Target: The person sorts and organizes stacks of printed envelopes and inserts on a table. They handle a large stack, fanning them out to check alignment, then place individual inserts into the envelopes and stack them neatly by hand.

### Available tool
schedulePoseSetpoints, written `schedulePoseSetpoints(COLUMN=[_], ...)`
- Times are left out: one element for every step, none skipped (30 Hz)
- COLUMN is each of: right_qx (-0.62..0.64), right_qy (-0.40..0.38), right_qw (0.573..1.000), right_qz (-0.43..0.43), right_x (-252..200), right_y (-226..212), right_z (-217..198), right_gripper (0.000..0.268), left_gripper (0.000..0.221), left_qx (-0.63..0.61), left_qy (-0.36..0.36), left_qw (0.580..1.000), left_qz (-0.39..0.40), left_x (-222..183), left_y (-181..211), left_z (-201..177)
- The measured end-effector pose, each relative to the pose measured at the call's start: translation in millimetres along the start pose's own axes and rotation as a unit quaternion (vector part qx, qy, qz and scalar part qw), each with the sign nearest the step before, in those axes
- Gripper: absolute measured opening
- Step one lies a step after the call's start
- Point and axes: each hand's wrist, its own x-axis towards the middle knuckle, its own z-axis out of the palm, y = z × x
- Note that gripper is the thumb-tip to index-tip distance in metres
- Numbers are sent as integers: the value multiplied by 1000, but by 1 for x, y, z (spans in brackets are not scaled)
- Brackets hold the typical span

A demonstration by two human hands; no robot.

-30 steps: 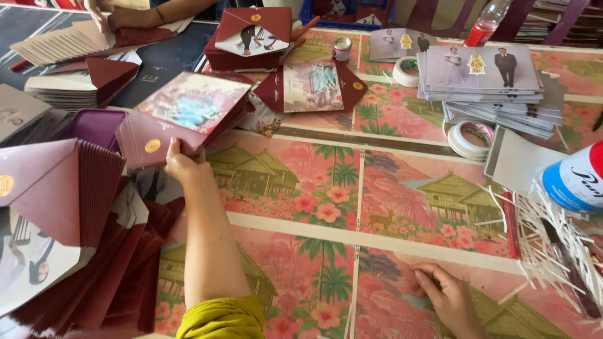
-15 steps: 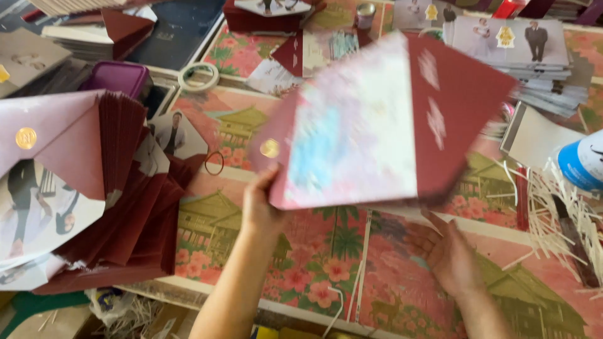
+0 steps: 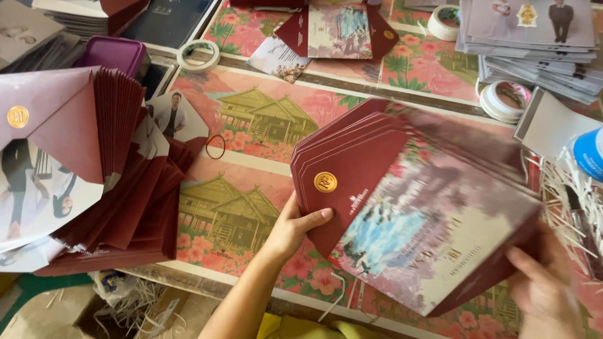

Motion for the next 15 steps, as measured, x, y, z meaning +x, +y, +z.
schedulePoseSetpoints(right_qx=[-1, 27, 56, 56, 45, 34, 34, 17, 0, 0, -17, -37, -40, -61, -82], right_qy=[-2, -19, -38, -44, -61, -76, -82, -101, -121, -121, -136, -150, -148, -149, -149], right_qw=[1000, 999, 997, 996, 996, 996, 995, 994, 992, 992, 990, 988, 988, 987, 985], right_qz=[4, -21, -46, -44, -39, -39, -41, -36, -32, -32, -27, -21, -19, -18, -15], right_x=[-5, -8, -11, -9, -7, -2, 4, 7, 10, 6, 2, -5, -4, -8, -9], right_y=[0, -2, -3, -6, -9, -12, -16, -19, -22, -25, -28, -33, -35, -39, -43], right_z=[-11, -22, -32, -34, -35, -36, -37, -39, -42, -38, -35, -36, -25, -15, -7], right_gripper=[71, 67, 63, 63, 66, 68, 68, 73, 77, 77, 82, 86, 86, 90, 95], left_gripper=[65, 76, 88, 88, 99, 112, 112, 114, 117, 117, 113, 109, 109, 103, 96], left_qx=[-1, 36, 74, 72, 124, 178, 178, 140, 102, 102, 82, 59, 55, 44, 32], left_qy=[4, -50, -105, -99, -129, -161, -158, -133, -108, -107, -107, -107, -108, -112, -115], left_qw=[1000, 998, 992, 992, 983, 968, 969, 980, 989, 989, 990, 990, 990, 989, 987], left_qz=[-2, 0, 3, 6, 36, 68, 73, 52, 30, 30, 52, 71, 68, 90, 112], left_x=[-2, -4, -6, -5, -5, -1, -3, -8, -12, -12, -13, -14, -18, -16, -13], left_y=[4, 8, 13, 7, 2, -1, -15, -31, -47, -46, -46, -49, -46, -42, -37], left_z=[-2, -5, -7, -17, -26, -34, -38, -41, -44, -42, -40, -35, -34, -32, -29])
